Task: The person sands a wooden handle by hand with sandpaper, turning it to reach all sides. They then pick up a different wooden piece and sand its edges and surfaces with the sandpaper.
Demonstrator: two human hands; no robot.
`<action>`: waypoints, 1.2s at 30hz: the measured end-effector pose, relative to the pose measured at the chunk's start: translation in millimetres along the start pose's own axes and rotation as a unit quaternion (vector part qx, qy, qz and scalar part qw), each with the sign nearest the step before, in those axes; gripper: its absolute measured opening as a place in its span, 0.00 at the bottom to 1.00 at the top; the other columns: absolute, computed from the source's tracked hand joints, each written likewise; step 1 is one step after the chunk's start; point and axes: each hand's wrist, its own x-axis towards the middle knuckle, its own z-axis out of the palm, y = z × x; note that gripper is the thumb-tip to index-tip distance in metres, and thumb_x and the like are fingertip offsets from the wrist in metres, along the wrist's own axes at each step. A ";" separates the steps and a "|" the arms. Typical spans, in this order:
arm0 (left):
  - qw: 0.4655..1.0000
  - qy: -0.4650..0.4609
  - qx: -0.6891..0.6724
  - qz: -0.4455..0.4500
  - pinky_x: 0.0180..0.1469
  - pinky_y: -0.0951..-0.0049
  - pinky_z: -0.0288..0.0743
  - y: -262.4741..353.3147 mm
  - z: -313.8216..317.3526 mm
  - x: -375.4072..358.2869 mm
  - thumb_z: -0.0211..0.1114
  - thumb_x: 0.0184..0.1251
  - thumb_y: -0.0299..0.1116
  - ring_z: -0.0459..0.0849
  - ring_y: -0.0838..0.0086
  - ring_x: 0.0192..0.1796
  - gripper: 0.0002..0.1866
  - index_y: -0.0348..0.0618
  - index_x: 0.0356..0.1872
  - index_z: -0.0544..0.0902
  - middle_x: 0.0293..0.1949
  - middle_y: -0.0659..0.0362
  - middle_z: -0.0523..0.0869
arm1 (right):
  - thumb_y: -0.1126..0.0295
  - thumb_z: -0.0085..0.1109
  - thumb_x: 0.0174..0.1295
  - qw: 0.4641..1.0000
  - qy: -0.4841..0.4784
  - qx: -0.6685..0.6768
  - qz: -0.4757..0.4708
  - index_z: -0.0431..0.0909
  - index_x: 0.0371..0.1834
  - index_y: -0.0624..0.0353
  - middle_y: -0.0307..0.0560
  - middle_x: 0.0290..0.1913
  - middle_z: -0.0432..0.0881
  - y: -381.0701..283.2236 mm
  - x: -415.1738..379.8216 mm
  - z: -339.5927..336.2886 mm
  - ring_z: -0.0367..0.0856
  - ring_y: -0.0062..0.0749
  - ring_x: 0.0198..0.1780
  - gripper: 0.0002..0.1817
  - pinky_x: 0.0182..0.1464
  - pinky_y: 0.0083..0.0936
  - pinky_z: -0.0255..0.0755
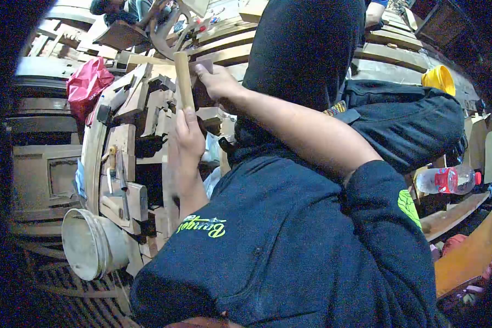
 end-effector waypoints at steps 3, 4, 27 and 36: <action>0.999 -0.011 -0.013 -0.031 0.33 0.51 0.65 -6.2 5.5 -6.7 0.45 0.74 0.46 0.75 0.41 0.31 0.21 0.34 0.33 0.70 0.24 0.38 0.76 | 0.55 0.42 0.72 0.997 0.071 0.012 0.040 0.77 0.51 0.59 0.43 0.36 0.81 -24.8 -14.4 3.4 0.74 0.23 0.34 0.21 0.38 0.24 0.71; 0.999 -0.010 -0.012 -0.028 0.33 0.51 0.65 -8.6 6.4 -10.4 0.45 0.74 0.46 0.75 0.41 0.31 0.21 0.34 0.33 0.70 0.24 0.38 0.76 | 0.56 0.41 0.73 0.994 0.023 0.096 -0.046 0.76 0.52 0.59 0.42 0.37 0.81 -21.2 -9.3 1.1 0.74 0.24 0.35 0.20 0.41 0.25 0.70; 0.998 0.028 -0.064 0.004 0.26 0.70 0.65 19.0 1.6 -6.0 0.46 0.75 0.44 0.70 0.72 0.25 0.20 0.38 0.29 0.70 0.20 0.55 0.71 | 0.58 0.43 0.72 0.989 0.043 -0.082 -0.112 0.76 0.36 0.63 0.40 0.22 0.75 -6.2 -2.8 0.1 0.71 0.23 0.23 0.19 0.28 0.29 0.68; 0.643 -0.233 -0.659 -0.314 0.13 0.78 0.56 -17.9 -16.1 -5.1 0.40 0.75 0.51 0.61 0.79 0.09 0.21 0.45 0.46 0.73 0.16 0.66 0.66 | 0.60 0.44 0.71 0.970 0.001 -0.181 -0.163 0.75 0.36 0.66 0.49 0.24 0.79 -20.9 -16.2 2.2 0.74 0.29 0.27 0.18 0.32 0.32 0.68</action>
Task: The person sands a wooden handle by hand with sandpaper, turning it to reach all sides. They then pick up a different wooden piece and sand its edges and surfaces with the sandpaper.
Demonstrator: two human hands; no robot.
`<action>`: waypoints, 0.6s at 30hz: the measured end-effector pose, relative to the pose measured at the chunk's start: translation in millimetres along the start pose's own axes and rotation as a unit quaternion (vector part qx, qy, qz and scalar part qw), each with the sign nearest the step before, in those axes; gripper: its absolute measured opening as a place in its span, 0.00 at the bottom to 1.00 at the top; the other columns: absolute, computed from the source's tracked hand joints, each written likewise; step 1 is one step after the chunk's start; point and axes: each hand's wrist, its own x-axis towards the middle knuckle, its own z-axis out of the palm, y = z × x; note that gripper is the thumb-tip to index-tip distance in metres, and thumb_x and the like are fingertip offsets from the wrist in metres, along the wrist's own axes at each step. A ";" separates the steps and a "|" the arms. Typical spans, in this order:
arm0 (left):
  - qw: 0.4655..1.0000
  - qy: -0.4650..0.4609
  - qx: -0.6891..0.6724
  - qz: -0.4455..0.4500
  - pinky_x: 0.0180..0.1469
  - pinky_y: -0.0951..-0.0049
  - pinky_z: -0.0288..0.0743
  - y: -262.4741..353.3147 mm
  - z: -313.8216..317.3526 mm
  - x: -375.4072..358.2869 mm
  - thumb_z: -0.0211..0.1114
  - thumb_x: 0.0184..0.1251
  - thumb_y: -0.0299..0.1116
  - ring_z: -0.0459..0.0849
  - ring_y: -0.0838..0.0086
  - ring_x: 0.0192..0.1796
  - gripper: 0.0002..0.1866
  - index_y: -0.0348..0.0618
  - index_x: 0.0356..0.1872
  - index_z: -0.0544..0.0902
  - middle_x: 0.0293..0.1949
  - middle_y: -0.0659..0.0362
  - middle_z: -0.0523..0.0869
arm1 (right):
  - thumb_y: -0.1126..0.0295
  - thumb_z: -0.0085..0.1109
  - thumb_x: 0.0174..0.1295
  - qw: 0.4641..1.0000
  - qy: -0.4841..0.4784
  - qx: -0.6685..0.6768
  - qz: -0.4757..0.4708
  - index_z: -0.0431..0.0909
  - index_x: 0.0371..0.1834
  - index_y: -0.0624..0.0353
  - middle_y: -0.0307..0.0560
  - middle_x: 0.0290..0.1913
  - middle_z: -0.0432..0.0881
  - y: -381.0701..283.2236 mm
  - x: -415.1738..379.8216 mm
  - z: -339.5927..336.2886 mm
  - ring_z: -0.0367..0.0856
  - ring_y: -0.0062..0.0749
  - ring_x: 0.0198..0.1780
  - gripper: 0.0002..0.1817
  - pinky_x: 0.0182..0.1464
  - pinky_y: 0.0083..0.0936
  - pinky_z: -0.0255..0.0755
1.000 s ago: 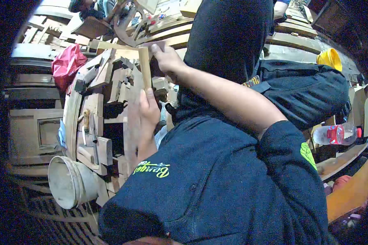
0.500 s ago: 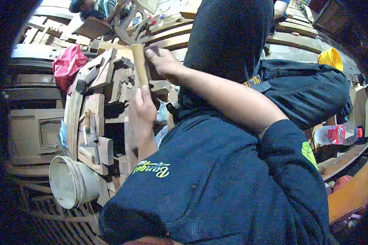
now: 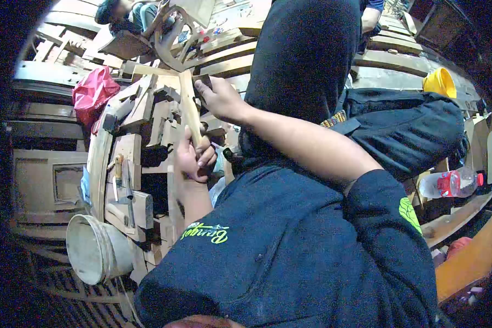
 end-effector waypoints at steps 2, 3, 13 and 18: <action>0.981 -0.139 -0.136 -0.027 0.14 0.79 0.55 1.5 -2.9 -1.3 0.38 0.76 0.48 0.62 0.80 0.10 0.21 0.42 0.45 0.72 0.16 0.66 0.65 | 0.61 0.45 0.71 1.000 0.009 -0.001 -0.006 0.75 0.37 0.66 0.51 0.24 0.79 2.9 0.6 3.0 0.75 0.31 0.27 0.17 0.32 0.32 0.68; 0.969 -0.176 -0.172 -0.038 0.14 0.79 0.56 2.0 -4.0 -0.6 0.36 0.77 0.47 0.63 0.80 0.10 0.21 0.39 0.47 0.70 0.16 0.66 0.65 | 0.61 0.45 0.71 1.000 0.010 0.008 -0.023 0.75 0.37 0.66 0.51 0.25 0.79 5.5 1.4 4.1 0.75 0.31 0.27 0.17 0.32 0.33 0.69; 0.998 0.052 0.020 0.014 0.13 0.80 0.56 -6.3 7.7 -8.0 0.43 0.73 0.53 0.63 0.80 0.10 0.21 0.47 0.46 0.74 0.16 0.65 0.68 | 0.62 0.47 0.70 0.999 -0.003 0.013 -0.030 0.75 0.39 0.65 0.53 0.28 0.81 10.2 2.7 5.2 0.77 0.34 0.30 0.15 0.35 0.34 0.70; 0.842 0.214 0.436 0.235 0.19 0.76 0.60 -13.7 16.3 4.6 0.47 0.74 0.47 0.65 0.78 0.17 0.18 0.42 0.33 0.73 0.18 0.64 0.69 | 0.62 0.44 0.72 0.999 -0.010 0.017 -0.026 0.74 0.37 0.65 0.42 0.26 0.75 14.4 6.3 3.9 0.69 0.24 0.27 0.16 0.30 0.25 0.65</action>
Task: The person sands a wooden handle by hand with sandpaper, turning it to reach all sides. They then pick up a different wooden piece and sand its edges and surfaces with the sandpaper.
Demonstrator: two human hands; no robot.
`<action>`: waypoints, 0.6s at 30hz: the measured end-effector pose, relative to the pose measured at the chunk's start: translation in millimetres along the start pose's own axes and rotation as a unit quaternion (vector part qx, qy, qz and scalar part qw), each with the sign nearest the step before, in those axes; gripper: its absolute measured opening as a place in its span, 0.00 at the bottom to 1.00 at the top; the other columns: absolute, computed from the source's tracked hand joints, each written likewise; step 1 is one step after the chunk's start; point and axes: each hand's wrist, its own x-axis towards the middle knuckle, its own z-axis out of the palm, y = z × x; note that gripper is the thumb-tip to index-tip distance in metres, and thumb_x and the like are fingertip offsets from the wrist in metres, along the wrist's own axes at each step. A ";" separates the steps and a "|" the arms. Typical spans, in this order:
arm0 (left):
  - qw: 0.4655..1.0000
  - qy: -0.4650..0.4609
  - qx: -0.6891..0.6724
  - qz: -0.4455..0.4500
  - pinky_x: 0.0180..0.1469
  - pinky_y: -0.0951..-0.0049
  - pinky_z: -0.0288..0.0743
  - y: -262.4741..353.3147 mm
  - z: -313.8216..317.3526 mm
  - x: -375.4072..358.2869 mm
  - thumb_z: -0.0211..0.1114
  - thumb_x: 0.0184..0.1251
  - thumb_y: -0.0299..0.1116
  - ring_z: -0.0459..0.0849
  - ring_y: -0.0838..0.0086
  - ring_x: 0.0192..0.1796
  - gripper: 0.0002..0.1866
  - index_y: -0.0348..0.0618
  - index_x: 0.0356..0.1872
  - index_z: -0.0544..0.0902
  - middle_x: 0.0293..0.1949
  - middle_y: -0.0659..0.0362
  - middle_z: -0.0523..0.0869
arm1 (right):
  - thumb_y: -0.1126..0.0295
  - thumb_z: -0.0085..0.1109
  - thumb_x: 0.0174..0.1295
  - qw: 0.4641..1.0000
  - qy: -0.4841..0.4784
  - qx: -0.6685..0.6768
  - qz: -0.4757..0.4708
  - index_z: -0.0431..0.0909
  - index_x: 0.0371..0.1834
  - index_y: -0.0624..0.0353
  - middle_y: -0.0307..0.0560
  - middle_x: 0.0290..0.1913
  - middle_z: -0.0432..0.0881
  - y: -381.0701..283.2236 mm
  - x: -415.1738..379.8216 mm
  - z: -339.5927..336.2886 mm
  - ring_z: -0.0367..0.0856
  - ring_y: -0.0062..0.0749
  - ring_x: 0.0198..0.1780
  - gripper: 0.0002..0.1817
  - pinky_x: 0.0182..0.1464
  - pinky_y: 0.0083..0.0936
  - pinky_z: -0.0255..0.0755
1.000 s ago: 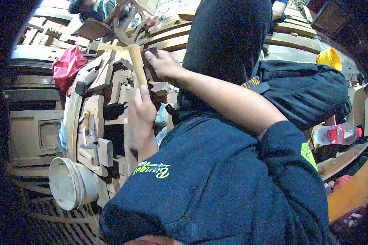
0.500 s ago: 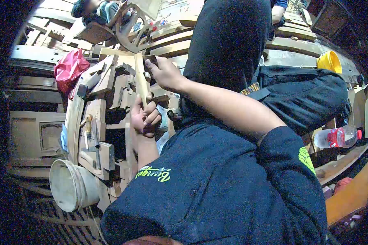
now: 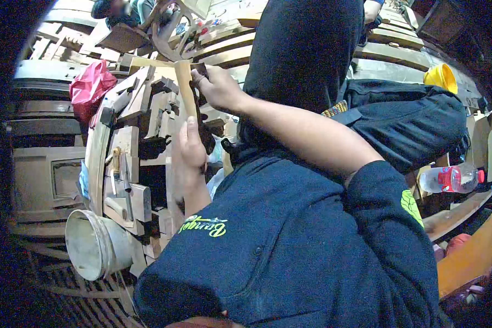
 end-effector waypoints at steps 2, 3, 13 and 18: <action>0.985 0.018 0.137 0.106 0.26 0.70 0.61 6.2 0.4 -0.3 0.47 0.75 0.44 0.64 0.76 0.22 0.21 0.36 0.27 0.69 0.18 0.61 0.68 | 0.61 0.46 0.70 0.999 0.007 -0.032 -0.002 0.75 0.37 0.66 0.52 0.28 0.81 1.0 0.8 0.2 0.77 0.34 0.28 0.16 0.34 0.35 0.70; 0.980 0.019 0.172 0.098 0.31 0.70 0.62 5.1 -2.4 2.1 0.46 0.76 0.43 0.65 0.75 0.27 0.20 0.35 0.31 0.71 0.22 0.62 0.69 | 0.61 0.46 0.70 1.000 -0.001 0.000 -0.003 0.75 0.37 0.66 0.50 0.27 0.81 -3.9 -3.1 1.9 0.77 0.32 0.28 0.16 0.33 0.34 0.70; 0.987 0.027 0.136 0.087 0.39 0.76 0.69 14.1 0.5 -4.7 0.53 0.73 0.38 0.73 0.79 0.35 0.14 0.33 0.40 0.74 0.31 0.60 0.76 | 0.65 0.43 0.71 0.997 0.068 0.032 -0.015 0.74 0.30 0.66 0.44 0.21 0.75 -27.8 -6.5 2.4 0.66 0.26 0.23 0.17 0.28 0.31 0.66; 0.992 0.003 0.109 0.064 0.37 0.78 0.70 16.1 2.2 -4.8 0.57 0.71 0.35 0.76 0.81 0.35 0.12 0.34 0.42 0.73 0.33 0.60 0.79 | 0.66 0.41 0.71 0.995 0.078 0.060 0.002 0.75 0.33 0.66 0.41 0.24 0.77 -26.8 -3.1 1.2 0.68 0.25 0.26 0.16 0.30 0.30 0.67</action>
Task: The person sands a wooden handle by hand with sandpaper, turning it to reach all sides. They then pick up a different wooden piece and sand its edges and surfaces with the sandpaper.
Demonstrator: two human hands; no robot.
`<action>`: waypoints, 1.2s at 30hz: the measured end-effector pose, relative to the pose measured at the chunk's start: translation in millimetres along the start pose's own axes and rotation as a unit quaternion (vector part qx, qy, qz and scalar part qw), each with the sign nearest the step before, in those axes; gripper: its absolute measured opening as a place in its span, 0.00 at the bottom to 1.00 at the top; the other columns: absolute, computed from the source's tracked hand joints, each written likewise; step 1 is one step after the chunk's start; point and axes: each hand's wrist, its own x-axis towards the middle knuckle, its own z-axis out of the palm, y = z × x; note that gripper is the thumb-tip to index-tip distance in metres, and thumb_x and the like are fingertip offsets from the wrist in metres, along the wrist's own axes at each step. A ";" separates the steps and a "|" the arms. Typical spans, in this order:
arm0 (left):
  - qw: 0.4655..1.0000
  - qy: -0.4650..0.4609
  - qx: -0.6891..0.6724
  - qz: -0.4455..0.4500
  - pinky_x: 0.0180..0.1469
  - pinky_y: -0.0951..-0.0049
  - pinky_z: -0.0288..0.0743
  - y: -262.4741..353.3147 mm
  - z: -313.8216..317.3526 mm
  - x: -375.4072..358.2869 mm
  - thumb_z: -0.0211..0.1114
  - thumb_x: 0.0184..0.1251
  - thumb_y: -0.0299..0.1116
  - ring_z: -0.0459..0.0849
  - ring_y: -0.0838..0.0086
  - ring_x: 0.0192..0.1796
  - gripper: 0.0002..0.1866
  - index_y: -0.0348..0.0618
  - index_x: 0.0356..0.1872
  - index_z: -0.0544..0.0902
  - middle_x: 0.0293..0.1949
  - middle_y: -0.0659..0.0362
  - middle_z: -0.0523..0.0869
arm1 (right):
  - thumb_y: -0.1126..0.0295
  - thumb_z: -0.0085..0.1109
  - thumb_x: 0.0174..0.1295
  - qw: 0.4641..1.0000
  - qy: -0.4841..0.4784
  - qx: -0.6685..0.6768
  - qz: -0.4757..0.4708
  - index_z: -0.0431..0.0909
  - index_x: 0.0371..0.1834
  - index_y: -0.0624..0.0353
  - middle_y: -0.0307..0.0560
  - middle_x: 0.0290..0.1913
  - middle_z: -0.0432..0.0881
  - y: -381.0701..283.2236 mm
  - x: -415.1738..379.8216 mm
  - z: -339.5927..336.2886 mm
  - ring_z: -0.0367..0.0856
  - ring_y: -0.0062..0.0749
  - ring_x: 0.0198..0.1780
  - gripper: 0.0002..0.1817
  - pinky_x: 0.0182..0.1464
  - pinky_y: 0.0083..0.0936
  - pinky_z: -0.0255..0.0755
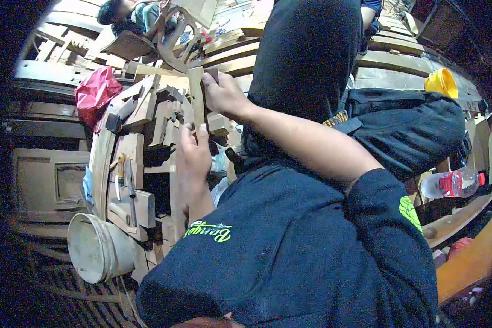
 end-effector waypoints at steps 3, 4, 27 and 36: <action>0.999 0.003 -0.023 0.022 0.33 0.76 0.70 -15.5 3.4 1.6 0.56 0.70 0.33 0.76 0.80 0.30 0.09 0.35 0.41 0.74 0.29 0.59 0.79 | 0.66 0.42 0.71 0.999 0.011 0.038 0.035 0.75 0.34 0.65 0.43 0.23 0.77 -6.5 -4.6 -1.5 0.70 0.25 0.26 0.15 0.31 0.31 0.67; 0.998 0.022 0.020 0.047 0.30 0.73 0.70 -16.6 3.9 2.3 0.56 0.69 0.32 0.77 0.78 0.27 0.08 0.36 0.40 0.74 0.25 0.58 0.78 | 0.66 0.42 0.71 1.000 0.018 0.018 -0.009 0.76 0.34 0.64 0.44 0.23 0.77 -3.1 -3.0 -1.3 0.70 0.26 0.25 0.14 0.30 0.31 0.67; 0.968 0.089 0.184 0.144 0.33 0.54 0.70 -1.9 8.5 6.1 0.54 0.69 0.30 0.80 0.44 0.36 0.09 0.36 0.45 0.72 0.30 0.42 0.80 | 0.65 0.40 0.72 0.997 -0.052 -0.064 -0.002 0.72 0.28 0.64 0.45 0.16 0.72 10.2 0.0 -3.8 0.68 0.32 0.20 0.18 0.26 0.35 0.64; 0.989 0.059 0.119 0.071 0.40 0.63 0.71 0.0 1.3 14.5 0.54 0.70 0.33 0.80 0.59 0.36 0.11 0.34 0.42 0.74 0.32 0.45 0.80 | 0.60 0.45 0.70 0.992 -0.044 -0.119 0.010 0.77 0.37 0.64 0.57 0.30 0.82 7.6 -3.9 -5.1 0.80 0.48 0.32 0.17 0.37 0.41 0.70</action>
